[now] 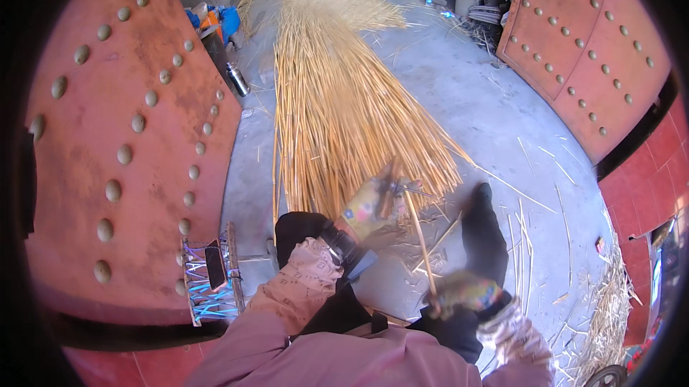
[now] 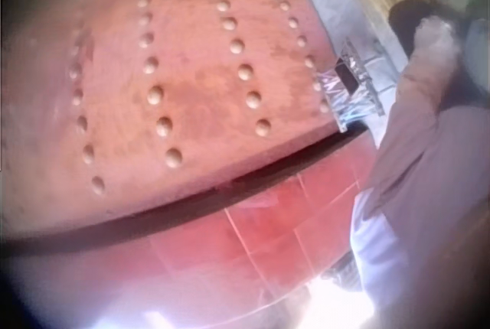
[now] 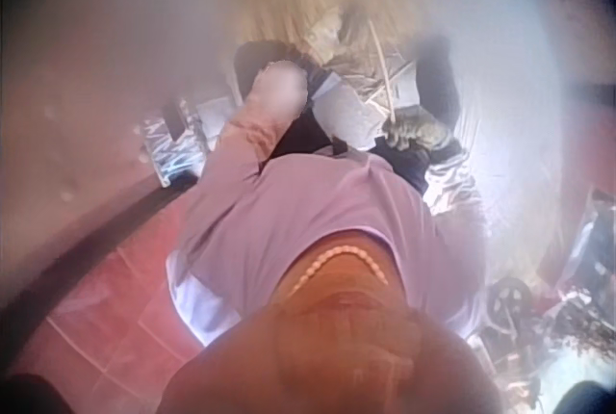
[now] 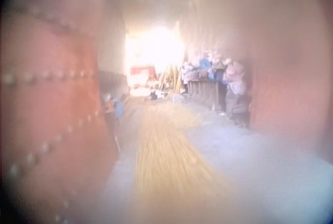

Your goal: The person pulls a reed from a pile, draws it through a handheld splitting tool, and discards the waste. This process is repeated with several more reeds while the person sits between two large red doors.

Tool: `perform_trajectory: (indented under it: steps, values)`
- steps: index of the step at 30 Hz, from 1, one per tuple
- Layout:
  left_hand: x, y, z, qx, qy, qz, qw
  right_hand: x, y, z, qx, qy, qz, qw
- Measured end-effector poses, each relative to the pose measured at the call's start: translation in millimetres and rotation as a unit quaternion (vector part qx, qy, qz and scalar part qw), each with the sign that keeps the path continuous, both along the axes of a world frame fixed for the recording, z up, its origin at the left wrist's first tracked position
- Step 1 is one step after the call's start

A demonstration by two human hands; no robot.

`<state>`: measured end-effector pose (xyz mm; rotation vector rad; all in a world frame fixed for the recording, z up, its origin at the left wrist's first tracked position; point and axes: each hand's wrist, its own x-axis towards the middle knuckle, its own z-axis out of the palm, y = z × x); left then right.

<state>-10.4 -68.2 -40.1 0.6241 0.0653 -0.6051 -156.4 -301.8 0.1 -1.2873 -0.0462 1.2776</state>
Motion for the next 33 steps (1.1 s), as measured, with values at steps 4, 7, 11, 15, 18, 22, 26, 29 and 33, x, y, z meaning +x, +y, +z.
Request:
perform_trajectory:
  steps: [4, 7, 11, 15, 18, 22, 26, 29, 33]
  values:
    - [-4, -22, 24, 0.081, 0.008, 0.014, 0.997, -76, -61, -4, 0.043, 0.035, 0.018, 0.998]
    - [-18, -49, 42, 0.072, -0.004, 0.049, 0.996, -108, -86, -21, 0.083, 0.027, -0.018, 0.996]
    - [-69, -94, 73, 0.076, -0.066, 0.000, 0.995, -145, -122, -81, 0.065, 0.050, -0.083, 0.993]
    - [-102, -124, 71, 0.066, -0.094, 0.048, 0.992, -141, -99, -4, 0.068, -0.011, -0.249, 0.966]
    - [-115, -134, 67, 0.047, -0.050, -0.011, 0.998, -132, -87, 16, -0.074, -0.156, -0.326, 0.929]
    - [-139, -147, 81, 0.062, -0.111, -0.039, 0.991, -136, -88, 26, -0.079, -0.174, -0.326, 0.926]
    - [-123, -139, 93, 0.062, -0.140, -0.093, 0.984, -142, -98, -17, 0.020, -0.099, -0.474, 0.875]
    - [-101, -120, 54, 0.061, -0.095, -0.016, 0.994, -114, -87, -14, -0.103, -0.124, -0.431, 0.888]
    - [-114, -88, 49, 0.213, -0.008, -0.063, 0.975, -61, -93, -31, 0.170, -0.187, -0.544, 0.800]
